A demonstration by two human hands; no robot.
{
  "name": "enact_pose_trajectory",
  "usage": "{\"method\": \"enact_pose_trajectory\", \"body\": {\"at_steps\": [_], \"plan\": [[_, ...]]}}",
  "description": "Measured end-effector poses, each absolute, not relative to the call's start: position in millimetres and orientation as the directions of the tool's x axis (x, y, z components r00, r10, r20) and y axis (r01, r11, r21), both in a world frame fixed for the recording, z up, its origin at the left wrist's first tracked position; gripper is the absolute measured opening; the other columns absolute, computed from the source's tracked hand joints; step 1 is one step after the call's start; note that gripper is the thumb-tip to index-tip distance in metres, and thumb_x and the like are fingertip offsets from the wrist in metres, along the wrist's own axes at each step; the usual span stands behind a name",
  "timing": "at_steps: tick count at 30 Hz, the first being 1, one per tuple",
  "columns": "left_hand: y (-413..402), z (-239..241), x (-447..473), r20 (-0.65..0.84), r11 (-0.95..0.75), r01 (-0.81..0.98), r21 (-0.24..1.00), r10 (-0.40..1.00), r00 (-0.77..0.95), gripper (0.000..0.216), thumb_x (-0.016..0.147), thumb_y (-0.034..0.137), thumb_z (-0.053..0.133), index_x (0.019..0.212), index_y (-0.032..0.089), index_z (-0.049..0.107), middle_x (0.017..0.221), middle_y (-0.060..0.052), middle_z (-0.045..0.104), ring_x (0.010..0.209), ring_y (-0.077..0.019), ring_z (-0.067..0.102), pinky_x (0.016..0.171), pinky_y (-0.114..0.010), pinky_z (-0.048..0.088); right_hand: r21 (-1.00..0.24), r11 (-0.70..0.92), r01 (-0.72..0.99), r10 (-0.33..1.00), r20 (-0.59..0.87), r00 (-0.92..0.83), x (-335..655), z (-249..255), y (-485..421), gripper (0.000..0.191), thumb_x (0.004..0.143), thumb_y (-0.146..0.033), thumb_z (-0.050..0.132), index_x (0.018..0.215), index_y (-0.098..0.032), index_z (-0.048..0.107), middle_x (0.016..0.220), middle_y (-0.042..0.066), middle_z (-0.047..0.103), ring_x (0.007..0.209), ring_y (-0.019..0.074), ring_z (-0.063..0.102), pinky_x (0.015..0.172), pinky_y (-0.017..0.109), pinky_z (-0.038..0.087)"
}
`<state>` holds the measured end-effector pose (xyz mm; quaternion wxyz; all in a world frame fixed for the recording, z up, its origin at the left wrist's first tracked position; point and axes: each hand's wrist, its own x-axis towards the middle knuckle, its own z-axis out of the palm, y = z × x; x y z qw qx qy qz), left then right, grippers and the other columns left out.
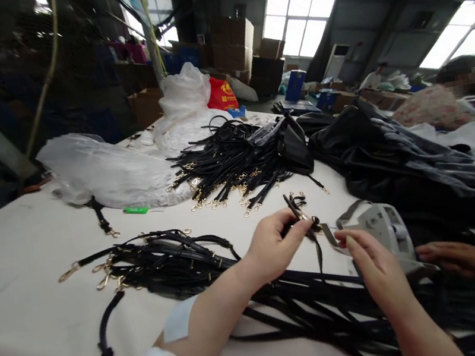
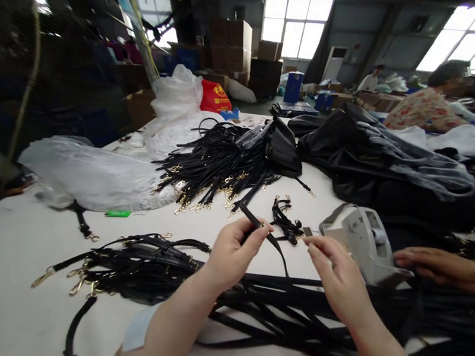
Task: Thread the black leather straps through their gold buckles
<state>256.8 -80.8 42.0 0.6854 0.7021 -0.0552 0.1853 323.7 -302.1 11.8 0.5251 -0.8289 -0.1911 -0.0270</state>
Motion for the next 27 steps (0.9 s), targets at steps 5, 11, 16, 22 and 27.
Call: {"method": "enact_pose_trajectory", "body": {"at_steps": [5,11,16,22,27], "plan": [[-91.3,29.6,267.2,0.146,-0.102,-0.146,0.984,-0.014,0.989,0.030,0.091,0.043,0.059,0.092,0.015,0.067,0.071,0.000,0.060,0.065,-0.0121,0.052,0.063,-0.024,0.042,-0.872,-0.339,0.353,0.312,0.250,0.917,328.4,12.7,-323.0,0.047,0.093,-0.058,0.053,0.118,-0.022,0.069,0.117,0.010,0.071,0.107,0.0274,0.066,0.098,0.042,0.050],[-121.6,13.7,264.5,0.106,-0.378,-0.180,0.908,-0.208,0.972,0.011,0.082,0.023,0.061,0.081,0.015,0.067,0.082,-0.004,0.071,0.074,-0.0168,0.062,0.068,-0.025,0.045,-0.843,-0.346,0.412,0.522,0.192,0.831,291.9,13.8,-285.7,0.040,0.096,-0.045,0.058,0.132,-0.029,0.065,0.133,0.007,0.068,0.125,0.0245,0.061,0.110,0.042,0.047],[-118.7,14.6,265.5,0.000,-0.311,-0.077,0.947,-0.242,0.970,0.023,0.090,0.031,0.056,0.103,0.017,0.070,0.072,0.000,0.071,0.068,-0.0148,0.066,0.068,-0.024,0.047,-0.881,-0.265,0.392,0.259,0.327,0.909,297.4,16.7,-286.4,0.037,0.102,-0.049,0.044,0.107,-0.024,0.070,0.109,0.007,0.075,0.104,0.0216,0.068,0.095,0.039,0.052],[-111.4,17.5,269.0,-0.008,-0.394,-0.072,0.916,-0.197,0.980,0.016,0.088,0.031,0.061,0.093,0.018,0.070,0.068,0.001,0.070,0.069,-0.0137,0.063,0.068,-0.022,0.044,-0.957,-0.001,0.289,-0.034,0.289,0.957,312.5,32.3,-303.0,0.035,0.095,-0.053,0.057,0.092,-0.021,0.070,0.087,0.003,0.073,0.090,0.0199,0.067,0.097,0.041,0.047],[-112.4,18.1,267.0,0.058,-0.446,-0.127,0.886,-0.165,0.985,0.017,0.085,0.028,0.061,0.094,0.019,0.072,0.075,0.001,0.070,0.069,-0.0140,0.061,0.066,-0.023,0.044,-0.960,-0.169,0.224,0.126,0.205,0.971,313.2,11.1,-311.1,0.031,0.087,-0.052,0.069,0.093,-0.021,0.076,0.101,0.005,0.073,0.100,0.0216,0.064,0.094,0.036,0.046]]}}
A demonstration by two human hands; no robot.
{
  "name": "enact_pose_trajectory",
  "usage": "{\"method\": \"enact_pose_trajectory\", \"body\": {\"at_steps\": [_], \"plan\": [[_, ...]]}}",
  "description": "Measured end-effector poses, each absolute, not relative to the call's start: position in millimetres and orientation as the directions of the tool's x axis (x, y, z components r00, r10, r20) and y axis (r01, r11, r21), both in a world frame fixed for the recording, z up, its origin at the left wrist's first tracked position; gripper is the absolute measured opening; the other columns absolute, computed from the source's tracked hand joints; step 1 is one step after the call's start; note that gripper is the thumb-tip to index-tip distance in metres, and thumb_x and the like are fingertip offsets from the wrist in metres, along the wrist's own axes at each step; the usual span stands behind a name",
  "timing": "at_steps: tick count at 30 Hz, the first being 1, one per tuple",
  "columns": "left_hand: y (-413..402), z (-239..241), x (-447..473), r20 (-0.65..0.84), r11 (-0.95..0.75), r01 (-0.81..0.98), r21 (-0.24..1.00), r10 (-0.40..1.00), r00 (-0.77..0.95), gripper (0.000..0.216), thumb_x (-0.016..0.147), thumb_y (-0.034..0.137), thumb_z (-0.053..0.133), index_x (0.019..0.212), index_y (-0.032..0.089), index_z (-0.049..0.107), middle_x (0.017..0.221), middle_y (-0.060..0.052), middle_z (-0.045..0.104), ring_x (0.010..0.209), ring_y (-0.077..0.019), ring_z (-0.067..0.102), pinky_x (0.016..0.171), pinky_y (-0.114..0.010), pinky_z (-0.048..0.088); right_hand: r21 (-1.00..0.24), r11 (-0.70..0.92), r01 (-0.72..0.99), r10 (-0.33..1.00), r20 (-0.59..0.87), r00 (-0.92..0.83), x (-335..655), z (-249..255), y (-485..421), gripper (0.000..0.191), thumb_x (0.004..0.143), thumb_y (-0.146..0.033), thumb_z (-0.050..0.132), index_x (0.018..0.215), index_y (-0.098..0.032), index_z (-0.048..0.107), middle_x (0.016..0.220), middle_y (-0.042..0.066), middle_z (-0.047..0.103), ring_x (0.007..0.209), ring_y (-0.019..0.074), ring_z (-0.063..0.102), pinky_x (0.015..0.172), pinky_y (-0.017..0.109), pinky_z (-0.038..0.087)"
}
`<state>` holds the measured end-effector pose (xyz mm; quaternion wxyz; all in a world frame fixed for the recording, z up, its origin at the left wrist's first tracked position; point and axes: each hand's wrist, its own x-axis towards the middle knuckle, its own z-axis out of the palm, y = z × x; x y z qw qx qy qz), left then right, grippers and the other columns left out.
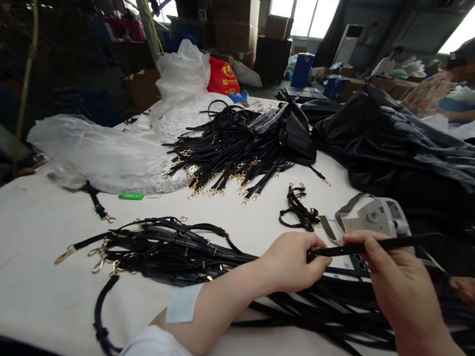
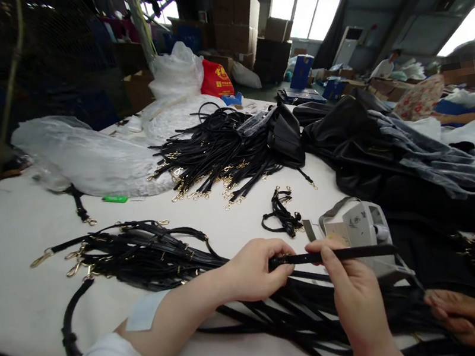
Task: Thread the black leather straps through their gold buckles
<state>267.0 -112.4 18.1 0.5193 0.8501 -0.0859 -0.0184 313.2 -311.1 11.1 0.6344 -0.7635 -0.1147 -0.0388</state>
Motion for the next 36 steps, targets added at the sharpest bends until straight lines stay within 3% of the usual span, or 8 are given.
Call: {"method": "enact_pose_trajectory", "body": {"at_steps": [4,8,13,19,26,36], "plan": [[-109.0,21.7,267.4,0.078,-0.450,-0.148,0.881,-0.169,0.983,0.037,0.082,0.016,0.050,0.113,0.018,0.070,0.075,0.001,0.069,0.070,-0.0145,0.060,0.068,-0.024,0.045,-0.954,-0.276,0.115,0.111,0.087,0.990,313.7,0.3,-314.1,0.044,0.086,-0.061,0.066,0.101,-0.021,0.077,0.095,0.005,0.074,0.080,0.0187,0.066,0.078,0.034,0.051],[-106.3,19.0,270.5,0.064,-0.489,-0.132,0.862,-0.153,0.986,0.039,0.083,0.019,0.050,0.119,0.019,0.067,0.078,0.000,0.068,0.068,-0.0143,0.058,0.068,-0.024,0.045,-0.982,-0.189,-0.007,0.064,-0.019,0.998,312.1,1.0,-311.4,0.051,0.083,-0.065,0.067,0.102,-0.019,0.077,0.089,0.005,0.076,0.074,0.0178,0.069,0.074,0.031,0.054],[-107.0,12.9,271.8,0.086,-0.481,-0.144,0.865,-0.141,0.986,0.036,0.087,0.025,0.050,0.119,0.019,0.065,0.078,0.001,0.066,0.066,-0.0133,0.055,0.067,-0.024,0.044,-0.998,-0.057,-0.001,0.012,-0.002,1.000,307.8,3.4,-305.9,0.050,0.083,-0.063,0.070,0.103,-0.018,0.075,0.096,0.005,0.078,0.073,0.0155,0.071,0.070,0.027,0.056],[-105.8,17.0,270.8,0.074,-0.469,-0.143,0.872,-0.162,0.984,0.037,0.085,0.023,0.051,0.120,0.018,0.063,0.076,0.001,0.064,0.066,-0.0141,0.053,0.067,-0.026,0.042,-0.999,-0.008,-0.031,0.008,-0.031,0.999,305.3,6.4,-301.2,0.052,0.082,-0.064,0.070,0.099,-0.015,0.075,0.083,0.006,0.078,0.070,0.0177,0.072,0.067,0.028,0.058],[-99.3,25.0,273.2,-0.024,-0.228,-0.049,0.973,-0.307,0.951,0.047,0.075,0.011,0.046,0.120,0.015,0.057,0.074,0.003,0.063,0.072,-0.0141,0.055,0.070,-0.025,0.043,-1.000,0.006,-0.005,-0.004,-0.005,1.000,308.2,5.3,-305.4,0.049,0.084,-0.062,0.069,0.099,-0.015,0.075,0.084,0.007,0.078,0.070,0.0179,0.072,0.064,0.028,0.056],[-98.5,24.8,273.2,0.008,-0.130,-0.054,0.990,-0.329,0.944,0.045,0.077,0.008,0.045,0.120,0.014,0.055,0.069,0.005,0.061,0.070,-0.0132,0.054,0.070,-0.026,0.041,-1.000,0.017,0.023,-0.020,0.022,1.000,304.2,9.9,-303.6,0.047,0.083,-0.060,0.070,0.095,-0.015,0.075,0.084,0.007,0.078,0.068,0.0162,0.071,0.064,0.027,0.056]]}}
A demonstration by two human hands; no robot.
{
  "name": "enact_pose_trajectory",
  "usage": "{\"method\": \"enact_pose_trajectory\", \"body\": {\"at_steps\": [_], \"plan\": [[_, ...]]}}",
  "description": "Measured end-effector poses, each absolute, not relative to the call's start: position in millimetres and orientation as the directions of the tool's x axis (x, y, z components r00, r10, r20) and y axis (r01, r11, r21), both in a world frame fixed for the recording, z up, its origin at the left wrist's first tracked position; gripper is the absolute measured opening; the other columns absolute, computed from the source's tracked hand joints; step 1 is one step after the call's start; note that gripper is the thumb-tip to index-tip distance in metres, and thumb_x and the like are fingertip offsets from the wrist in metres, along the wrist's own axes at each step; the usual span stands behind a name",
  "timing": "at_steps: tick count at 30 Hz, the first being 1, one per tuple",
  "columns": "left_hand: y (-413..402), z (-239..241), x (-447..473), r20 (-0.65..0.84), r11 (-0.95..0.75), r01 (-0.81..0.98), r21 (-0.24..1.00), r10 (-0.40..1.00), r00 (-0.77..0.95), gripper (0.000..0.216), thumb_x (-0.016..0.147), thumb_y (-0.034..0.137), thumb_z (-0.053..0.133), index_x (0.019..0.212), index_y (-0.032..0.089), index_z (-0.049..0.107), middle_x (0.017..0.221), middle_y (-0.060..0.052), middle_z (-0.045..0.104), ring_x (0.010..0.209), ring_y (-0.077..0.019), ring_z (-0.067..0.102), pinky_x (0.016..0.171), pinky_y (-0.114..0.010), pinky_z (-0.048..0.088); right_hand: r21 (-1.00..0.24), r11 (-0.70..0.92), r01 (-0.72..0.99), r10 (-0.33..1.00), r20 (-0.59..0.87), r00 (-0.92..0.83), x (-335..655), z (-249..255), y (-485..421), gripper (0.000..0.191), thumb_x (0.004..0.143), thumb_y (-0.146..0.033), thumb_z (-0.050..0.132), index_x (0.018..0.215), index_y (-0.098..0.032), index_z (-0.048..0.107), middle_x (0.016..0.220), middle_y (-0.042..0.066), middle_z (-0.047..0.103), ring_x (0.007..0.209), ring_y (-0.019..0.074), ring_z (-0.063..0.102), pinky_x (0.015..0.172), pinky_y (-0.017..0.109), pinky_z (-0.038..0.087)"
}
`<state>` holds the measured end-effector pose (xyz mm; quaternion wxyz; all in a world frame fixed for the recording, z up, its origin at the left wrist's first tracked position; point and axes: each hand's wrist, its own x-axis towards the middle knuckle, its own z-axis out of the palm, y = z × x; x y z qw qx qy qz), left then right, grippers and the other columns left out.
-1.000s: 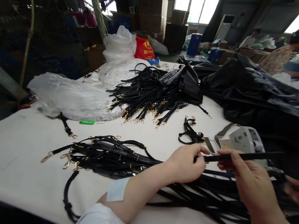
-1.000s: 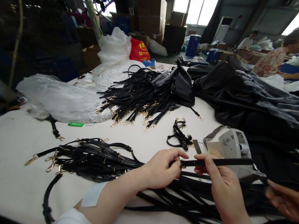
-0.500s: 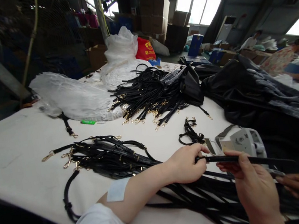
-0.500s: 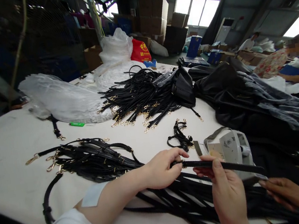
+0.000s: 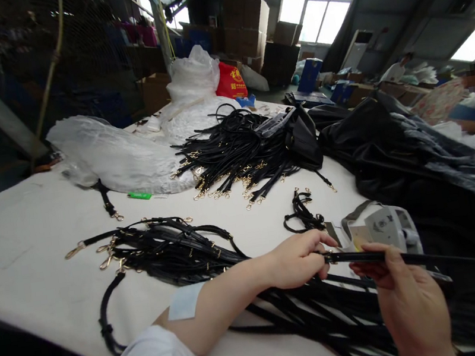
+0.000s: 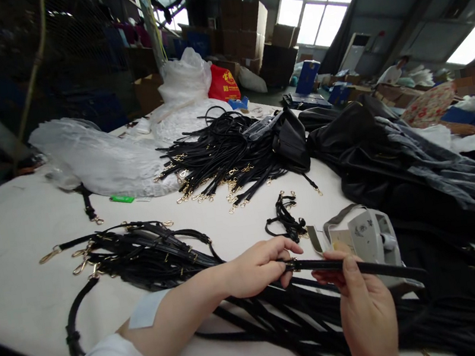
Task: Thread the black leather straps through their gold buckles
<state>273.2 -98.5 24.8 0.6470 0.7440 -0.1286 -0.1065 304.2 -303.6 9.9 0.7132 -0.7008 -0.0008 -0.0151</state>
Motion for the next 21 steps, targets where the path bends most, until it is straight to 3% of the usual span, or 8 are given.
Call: {"method": "enact_pose_trajectory", "body": {"at_steps": [4,7,11,21], "plan": [[-100.8,19.4,273.8,0.001,-0.064,-0.022,0.998,-0.319,0.948,0.046,0.076,0.005,0.045,0.121,0.013,0.054,0.068,0.005,0.060,0.063,-0.0110,0.051,0.063,-0.024,0.040,-0.999,0.037,0.020,-0.021,0.019,1.000,303.0,9.6,-304.0,0.046,0.083,-0.059,0.071,0.095,-0.015,0.076,0.083,0.006,0.078,0.067,0.0156,0.071,0.065,0.025,0.057],[-103.4,14.6,274.3,0.014,-0.055,-0.030,0.998,-0.283,0.959,0.037,0.084,0.011,0.045,0.120,0.013,0.055,0.064,0.006,0.058,0.060,-0.0106,0.051,0.061,-0.023,0.040,-0.999,0.030,0.030,-0.017,0.029,0.999,301.4,10.1,-303.7,0.045,0.083,-0.059,0.071,0.095,-0.016,0.076,0.084,0.006,0.078,0.066,0.0163,0.071,0.064,0.026,0.058],[-104.2,13.5,273.1,0.041,-0.118,-0.072,0.990,-0.242,0.969,0.029,0.090,0.016,0.046,0.116,0.013,0.057,0.061,0.006,0.057,0.057,-0.0099,0.051,0.060,-0.023,0.041,-0.999,-0.001,0.044,-0.006,0.044,0.999,298.7,10.8,-302.4,0.044,0.086,-0.057,0.068,0.097,-0.015,0.075,0.087,0.008,0.078,0.069,0.0186,0.073,0.063,0.028,0.059],[-106.4,16.9,267.0,0.157,-0.313,-0.176,0.933,-0.084,0.984,0.026,0.085,0.021,0.055,0.110,0.017,0.061,0.063,0.007,0.054,0.055,-0.0089,0.045,0.057,-0.023,0.035,-0.998,-0.043,0.041,0.000,0.041,0.999,297.4,3.7,-302.2,0.038,0.080,-0.047,0.079,0.105,-0.018,0.076,0.097,0.007,0.079,0.075,0.0189,0.075,0.065,0.026,0.062]]}}
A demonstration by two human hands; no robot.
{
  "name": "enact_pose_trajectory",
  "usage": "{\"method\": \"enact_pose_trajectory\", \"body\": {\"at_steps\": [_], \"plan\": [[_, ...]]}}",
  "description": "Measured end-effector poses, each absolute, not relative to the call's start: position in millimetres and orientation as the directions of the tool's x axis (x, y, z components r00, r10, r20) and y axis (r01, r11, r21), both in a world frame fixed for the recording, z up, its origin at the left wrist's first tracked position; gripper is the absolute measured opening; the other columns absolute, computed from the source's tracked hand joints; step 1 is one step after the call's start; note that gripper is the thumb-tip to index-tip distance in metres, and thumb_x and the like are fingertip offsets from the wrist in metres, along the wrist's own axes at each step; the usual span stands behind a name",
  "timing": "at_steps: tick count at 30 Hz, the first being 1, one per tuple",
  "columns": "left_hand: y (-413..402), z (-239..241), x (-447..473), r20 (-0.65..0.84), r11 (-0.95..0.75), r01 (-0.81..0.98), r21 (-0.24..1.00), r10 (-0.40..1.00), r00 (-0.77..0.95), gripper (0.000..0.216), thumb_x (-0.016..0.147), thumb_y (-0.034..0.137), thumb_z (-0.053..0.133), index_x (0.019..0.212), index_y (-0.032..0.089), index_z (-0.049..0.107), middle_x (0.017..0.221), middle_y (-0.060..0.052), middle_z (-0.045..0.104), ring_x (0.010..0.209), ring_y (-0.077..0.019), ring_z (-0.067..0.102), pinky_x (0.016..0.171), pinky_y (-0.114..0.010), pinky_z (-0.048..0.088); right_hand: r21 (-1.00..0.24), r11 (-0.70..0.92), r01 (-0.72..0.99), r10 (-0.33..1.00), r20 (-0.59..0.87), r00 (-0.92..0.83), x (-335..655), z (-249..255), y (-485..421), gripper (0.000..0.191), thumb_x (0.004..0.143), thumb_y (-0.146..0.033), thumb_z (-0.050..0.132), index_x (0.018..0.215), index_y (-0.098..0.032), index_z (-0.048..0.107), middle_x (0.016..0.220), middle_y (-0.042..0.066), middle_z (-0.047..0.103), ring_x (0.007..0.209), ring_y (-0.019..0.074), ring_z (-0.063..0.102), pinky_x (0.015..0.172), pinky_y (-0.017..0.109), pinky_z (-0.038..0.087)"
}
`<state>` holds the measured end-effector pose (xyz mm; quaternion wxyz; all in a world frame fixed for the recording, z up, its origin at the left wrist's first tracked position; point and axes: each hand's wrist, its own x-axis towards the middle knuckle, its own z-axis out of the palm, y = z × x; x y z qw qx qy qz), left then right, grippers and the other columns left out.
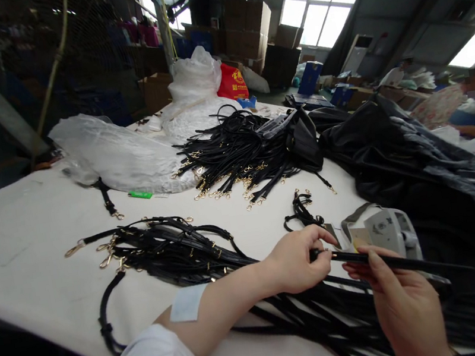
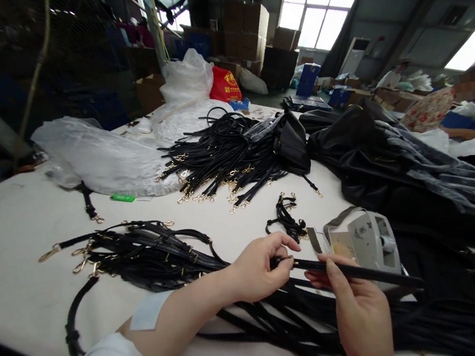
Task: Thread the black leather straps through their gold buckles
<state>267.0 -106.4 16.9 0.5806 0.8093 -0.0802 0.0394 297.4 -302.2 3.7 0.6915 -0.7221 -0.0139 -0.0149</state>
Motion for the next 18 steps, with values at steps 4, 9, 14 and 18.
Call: {"method": "enact_pose_trajectory", "body": {"at_steps": [4,9,14,18], "plan": [[-107.1,17.6,266.4,0.160,-0.313,-0.185,0.932,-0.105,0.982,0.027,0.084,0.020,0.054,0.110,0.017,0.061,0.063,0.008,0.055,0.056,-0.0092,0.046,0.059,-0.023,0.036,-0.997,-0.059,0.041,0.024,0.040,0.999,295.3,4.7,-303.3,0.036,0.082,-0.048,0.078,0.104,-0.019,0.077,0.096,0.008,0.080,0.077,0.0204,0.076,0.067,0.028,0.063],[-107.6,17.8,266.4,0.173,-0.359,-0.201,0.911,-0.109,0.979,0.027,0.084,0.020,0.054,0.109,0.017,0.061,0.065,0.006,0.057,0.060,-0.0101,0.049,0.062,-0.023,0.038,-0.994,-0.094,0.048,0.065,0.042,0.997,293.4,3.4,-305.0,0.034,0.077,-0.042,0.082,0.103,-0.021,0.077,0.100,0.007,0.080,0.081,0.0220,0.076,0.071,0.031,0.065],[-107.8,20.0,265.3,0.162,-0.380,-0.194,0.904,-0.113,0.980,0.028,0.083,0.019,0.053,0.110,0.018,0.061,0.066,0.006,0.059,0.059,-0.0102,0.049,0.061,-0.023,0.038,-0.996,-0.073,0.054,0.114,0.046,0.992,292.3,2.5,-302.6,0.034,0.074,-0.042,0.084,0.101,-0.022,0.078,0.109,0.007,0.078,0.081,0.0197,0.075,0.075,0.030,0.065],[-107.7,21.0,264.8,0.154,-0.389,-0.190,0.902,-0.122,0.981,0.029,0.083,0.019,0.053,0.110,0.018,0.061,0.067,0.006,0.058,0.061,-0.0104,0.050,0.063,-0.023,0.039,-0.995,-0.094,0.046,0.123,0.035,0.992,293.0,1.8,-302.2,0.036,0.076,-0.044,0.083,0.102,-0.021,0.078,0.100,0.007,0.079,0.080,0.0196,0.074,0.074,0.030,0.064]]}}
